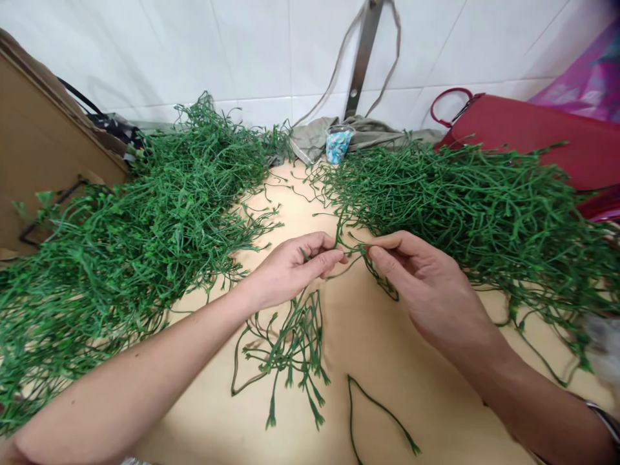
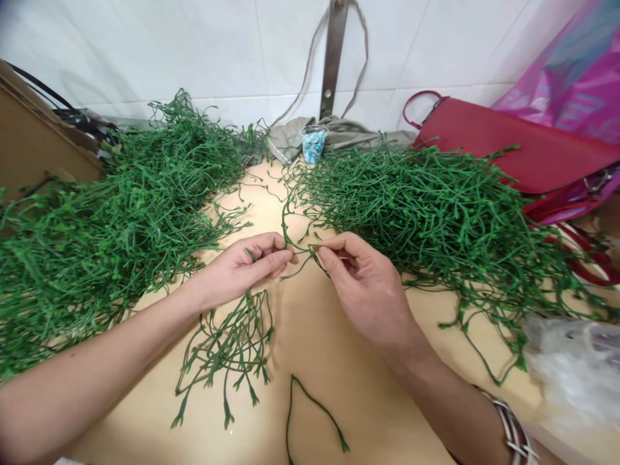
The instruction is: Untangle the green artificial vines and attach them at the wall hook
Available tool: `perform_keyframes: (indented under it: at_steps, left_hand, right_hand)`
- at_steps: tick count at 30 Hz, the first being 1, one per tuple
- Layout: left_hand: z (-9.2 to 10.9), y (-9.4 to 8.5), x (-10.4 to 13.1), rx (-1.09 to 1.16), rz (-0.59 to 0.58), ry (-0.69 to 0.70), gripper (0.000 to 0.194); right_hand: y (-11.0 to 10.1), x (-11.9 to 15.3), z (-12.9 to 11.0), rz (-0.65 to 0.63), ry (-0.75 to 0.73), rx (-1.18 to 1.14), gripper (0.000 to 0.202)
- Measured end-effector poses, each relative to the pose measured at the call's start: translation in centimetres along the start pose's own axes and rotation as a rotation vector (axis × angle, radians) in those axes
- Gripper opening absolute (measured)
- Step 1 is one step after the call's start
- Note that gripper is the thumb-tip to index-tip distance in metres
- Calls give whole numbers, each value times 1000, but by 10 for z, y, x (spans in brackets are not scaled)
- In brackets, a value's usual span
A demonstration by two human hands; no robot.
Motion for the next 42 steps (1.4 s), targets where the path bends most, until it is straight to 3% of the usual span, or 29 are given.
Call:
perform_keyframes:
  at_steps: [8,11,17,23,25,28,29,32,34,36,39,42]
  left_hand:
    - [0,1,2,49,-72,-31,30]
    - [0,0,2,44,-88,-51,27]
    - [-4,3,0,43,-23,-3,29]
    - [-11,7,-3,194,56,-5,32]
    - [-16,-1,-7,298,171,-26,31]
    - [-23,-17,-13,452,465,-11,27]
    - [-24,-18,-15,467,514,26,25]
    - [-21,-7,-18,358,400,86,30]
    - [-19,0,-17,274,364,119,35]
    - [-18,1,-15,247,371,124,35]
    - [-20,-1,-16,244,363,116,37]
    - [-23,-3,-18,258,330,98,39]
  right_hand:
    - [9,1,2,-130,-81,46,19]
    - [3,0,3,-74,-165,165,17]
    - [-13,-5,-17,57,-539,428,14]
    - [-23,-7,-28,108,-628,521,15]
    - [-39,-9,-31,167,-590,574,12]
    - [-66,-12,-37,365,-458,664,11]
    - [-70,-12,-39,405,-422,659,13]
    - [-57,-14,-34,242,-296,523,18]
    - [-39,-15,-24,18,-120,341,22]
    - [-26,-14,-15,-117,81,117,31]
    - [-24,-13,-15,-83,265,-149,42]
    - [-25,-11,-25,-27,370,-252,46]
Point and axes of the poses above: each hand's wrist, its own x-axis away from the middle knuckle, its own y-axis out of the palm, z = x × y, the point moved 4 cm from there along -x, towards the middle knuckle, and after that the axes turned 7 degrees about z, right-handed, at the moved point
